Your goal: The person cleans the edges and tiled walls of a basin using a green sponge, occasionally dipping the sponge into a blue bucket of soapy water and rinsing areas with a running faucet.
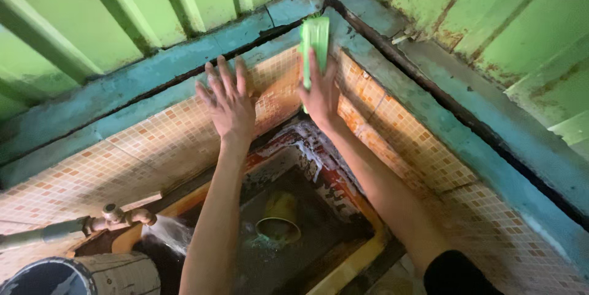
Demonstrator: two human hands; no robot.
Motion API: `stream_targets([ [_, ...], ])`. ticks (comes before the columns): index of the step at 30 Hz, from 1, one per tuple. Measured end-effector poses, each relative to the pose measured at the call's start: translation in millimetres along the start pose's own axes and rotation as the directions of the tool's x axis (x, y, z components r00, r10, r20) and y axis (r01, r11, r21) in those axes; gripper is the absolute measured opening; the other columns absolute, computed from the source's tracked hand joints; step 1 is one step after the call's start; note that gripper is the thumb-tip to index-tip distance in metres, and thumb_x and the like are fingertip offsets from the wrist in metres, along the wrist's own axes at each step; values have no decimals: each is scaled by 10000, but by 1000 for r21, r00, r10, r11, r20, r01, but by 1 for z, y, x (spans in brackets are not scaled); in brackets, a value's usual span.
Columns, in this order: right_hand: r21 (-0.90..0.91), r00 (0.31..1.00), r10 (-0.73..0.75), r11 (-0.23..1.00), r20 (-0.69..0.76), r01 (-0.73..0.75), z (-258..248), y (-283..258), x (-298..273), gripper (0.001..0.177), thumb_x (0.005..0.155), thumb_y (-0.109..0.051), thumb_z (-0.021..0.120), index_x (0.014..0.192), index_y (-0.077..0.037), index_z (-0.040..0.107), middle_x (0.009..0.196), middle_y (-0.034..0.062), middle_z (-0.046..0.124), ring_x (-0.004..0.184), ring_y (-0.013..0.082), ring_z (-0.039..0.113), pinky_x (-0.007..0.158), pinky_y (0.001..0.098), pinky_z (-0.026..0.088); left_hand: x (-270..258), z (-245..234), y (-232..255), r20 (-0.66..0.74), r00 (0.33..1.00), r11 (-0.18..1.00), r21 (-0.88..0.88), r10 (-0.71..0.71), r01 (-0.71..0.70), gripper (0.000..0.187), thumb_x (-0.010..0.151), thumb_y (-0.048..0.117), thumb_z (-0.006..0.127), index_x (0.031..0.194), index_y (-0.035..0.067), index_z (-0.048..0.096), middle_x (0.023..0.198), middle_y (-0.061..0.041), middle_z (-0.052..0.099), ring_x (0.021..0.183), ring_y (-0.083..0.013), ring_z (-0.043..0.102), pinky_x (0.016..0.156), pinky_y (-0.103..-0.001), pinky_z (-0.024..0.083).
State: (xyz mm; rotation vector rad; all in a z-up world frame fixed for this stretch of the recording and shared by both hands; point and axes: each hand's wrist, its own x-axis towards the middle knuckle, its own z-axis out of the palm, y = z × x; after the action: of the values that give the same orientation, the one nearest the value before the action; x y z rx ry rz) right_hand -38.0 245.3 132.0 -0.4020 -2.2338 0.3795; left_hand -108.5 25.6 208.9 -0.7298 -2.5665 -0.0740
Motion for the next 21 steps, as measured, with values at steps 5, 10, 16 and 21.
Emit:
stream_targets([
  [5,-9,983,82,997,165,-82,-5,2,-51,1086,740,-86,889,1628,-202,274,1361,309,408,798,334,708,528,323,654,0,-7,1,-57,998,934,356,18,3,883,998,348,617,1704,194,110,1715,-156,175,1549,-385,191,1196,-663,108],
  [10,-27,995,46,999,87,-44,-10,4,-29,1089,738,-139,913,1622,-188,279,1296,315,418,793,320,696,490,320,627,-1,-6,-1,-6,1000,986,165,19,-18,921,971,387,636,1697,190,105,1729,-154,165,1564,-399,176,1206,-667,93],
  [16,-296,963,156,951,220,-87,-10,0,-45,962,810,-150,810,1619,-222,293,1364,343,392,730,308,694,445,302,609,3,-12,2,43,999,994,106,-15,10,977,935,496,666,1685,204,113,1726,-154,160,1567,-397,171,1205,-663,105],
  [21,-238,995,-62,968,74,78,-19,5,-65,970,826,-247,847,1632,-290,310,1314,272,444,811,388,675,568,426,594,0,-9,2,-146,989,899,436,14,52,962,994,442,693,1729,210,116,1732,-127,169,1570,-368,185,1228,-650,85],
])
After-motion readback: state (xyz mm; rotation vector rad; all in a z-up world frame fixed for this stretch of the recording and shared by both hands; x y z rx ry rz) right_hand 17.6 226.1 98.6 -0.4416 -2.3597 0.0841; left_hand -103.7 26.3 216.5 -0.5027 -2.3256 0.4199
